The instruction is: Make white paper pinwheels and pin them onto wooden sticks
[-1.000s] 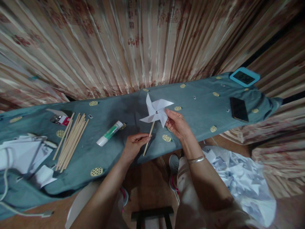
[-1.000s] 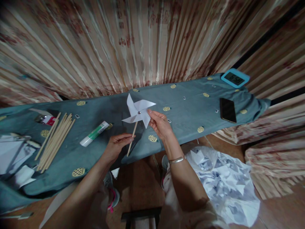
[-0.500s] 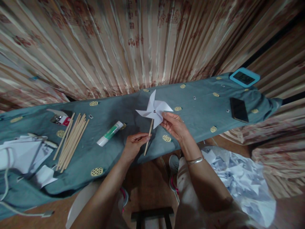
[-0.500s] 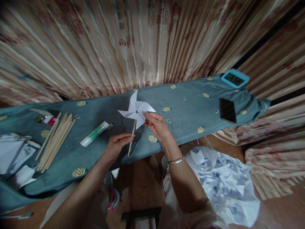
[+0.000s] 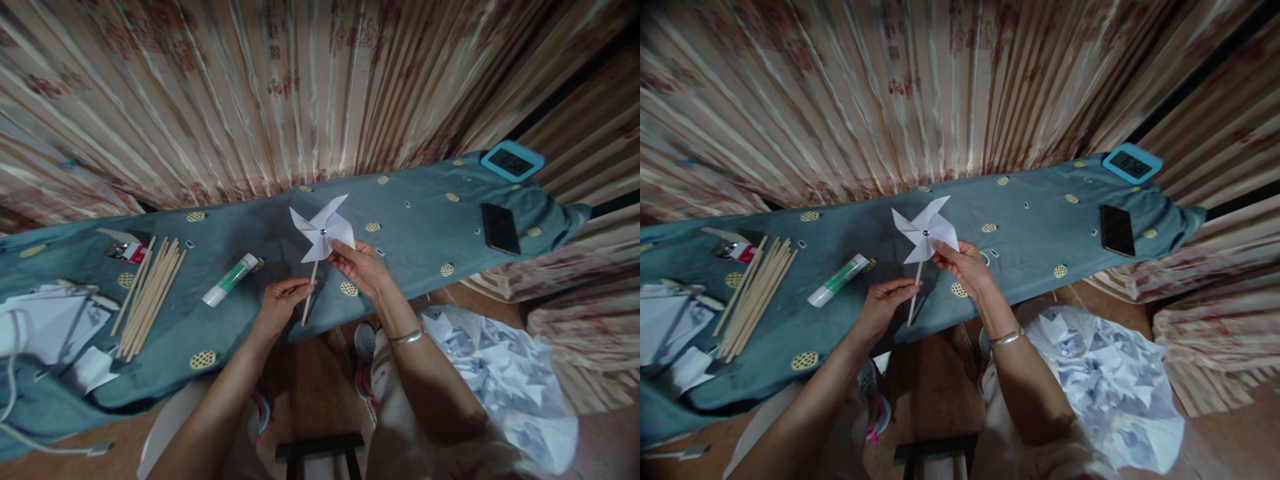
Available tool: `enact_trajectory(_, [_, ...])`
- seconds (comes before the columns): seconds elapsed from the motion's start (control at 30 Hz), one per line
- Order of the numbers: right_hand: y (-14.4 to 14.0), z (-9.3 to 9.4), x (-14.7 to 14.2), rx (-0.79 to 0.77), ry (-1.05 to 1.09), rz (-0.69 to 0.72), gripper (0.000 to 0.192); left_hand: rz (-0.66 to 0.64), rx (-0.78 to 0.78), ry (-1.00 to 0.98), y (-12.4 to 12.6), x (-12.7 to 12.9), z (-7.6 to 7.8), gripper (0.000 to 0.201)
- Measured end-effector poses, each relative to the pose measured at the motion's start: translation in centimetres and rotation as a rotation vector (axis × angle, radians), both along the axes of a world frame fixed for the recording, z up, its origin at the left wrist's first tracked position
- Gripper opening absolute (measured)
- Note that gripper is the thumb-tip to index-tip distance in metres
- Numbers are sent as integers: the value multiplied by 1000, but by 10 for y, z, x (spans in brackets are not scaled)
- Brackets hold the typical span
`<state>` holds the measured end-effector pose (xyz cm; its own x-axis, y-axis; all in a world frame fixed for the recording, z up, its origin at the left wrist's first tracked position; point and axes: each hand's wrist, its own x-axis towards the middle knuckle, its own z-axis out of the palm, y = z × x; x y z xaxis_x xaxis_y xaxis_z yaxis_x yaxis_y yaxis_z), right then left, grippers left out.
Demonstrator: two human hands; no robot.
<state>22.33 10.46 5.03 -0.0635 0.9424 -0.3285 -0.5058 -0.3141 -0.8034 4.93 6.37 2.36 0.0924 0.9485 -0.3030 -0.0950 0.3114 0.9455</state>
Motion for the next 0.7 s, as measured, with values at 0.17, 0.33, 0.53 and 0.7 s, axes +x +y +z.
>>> enact_trajectory(0.17, [0, 0, 3, 11, -14, 19, 38, 4, 6, 5, 0, 0, 1, 24])
enact_trajectory(0.33, [2, 0, 14, 59, 9, -30, 43, 1, -9, -17, 0, 0, -1, 25])
enact_trajectory(0.53, [5, -2, 23, 90, -23, -106, 33, -12, -5, -14, 0, 0, -1, 24])
enact_trajectory(0.7, [5, 0, 22, 72, 7, -99, 35, -13, 8, -6, 1, -1, -2, 24])
